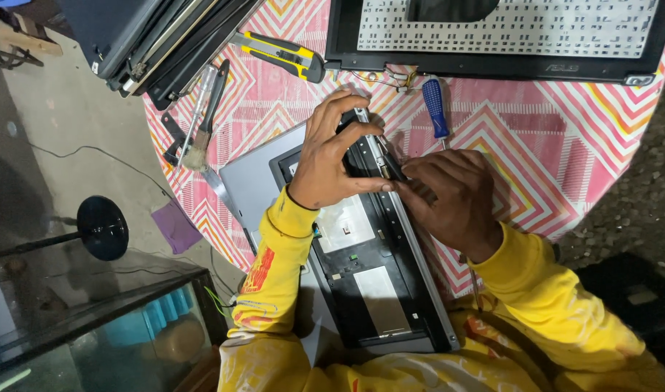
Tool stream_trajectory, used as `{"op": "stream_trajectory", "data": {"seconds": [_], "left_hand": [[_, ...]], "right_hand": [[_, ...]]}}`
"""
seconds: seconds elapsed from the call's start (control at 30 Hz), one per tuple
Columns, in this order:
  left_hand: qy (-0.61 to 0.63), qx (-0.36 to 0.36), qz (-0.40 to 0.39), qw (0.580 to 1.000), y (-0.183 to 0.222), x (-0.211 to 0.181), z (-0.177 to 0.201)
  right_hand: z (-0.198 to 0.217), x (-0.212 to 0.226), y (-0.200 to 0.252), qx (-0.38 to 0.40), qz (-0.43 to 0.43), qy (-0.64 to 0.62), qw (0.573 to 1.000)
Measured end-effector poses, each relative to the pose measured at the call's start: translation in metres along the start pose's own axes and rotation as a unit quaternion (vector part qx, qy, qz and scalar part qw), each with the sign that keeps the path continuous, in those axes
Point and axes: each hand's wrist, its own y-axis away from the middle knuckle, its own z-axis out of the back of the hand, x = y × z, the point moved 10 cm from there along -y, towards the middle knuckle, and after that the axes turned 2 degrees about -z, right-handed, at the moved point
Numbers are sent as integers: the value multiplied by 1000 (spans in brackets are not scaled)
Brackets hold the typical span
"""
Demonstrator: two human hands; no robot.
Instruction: Disassembling a laptop by removing screws and prying the keyboard and top cover off using a screwdriver.
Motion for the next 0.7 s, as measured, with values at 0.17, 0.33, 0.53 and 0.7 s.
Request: {"op": "stream_trajectory", "data": {"seconds": [0.17, 0.33, 0.53, 0.7], "left_hand": [[8, 0, -1, 1000, 0, -1, 0], [11, 0, 2, 1000, 0, 0, -1], [-4, 6, 1, 1000, 0, 0, -1], [4, 14, -14, 1000, 2, -1, 0]], "right_hand": [[-4, -2, 4, -2, -3, -3, 1000], [-7, -1, 4, 3, -2, 1, 1000], [-8, -5, 4, 14, -9, -5, 1000], [-8, -5, 3, 25, -5, -6, 1000]]}}
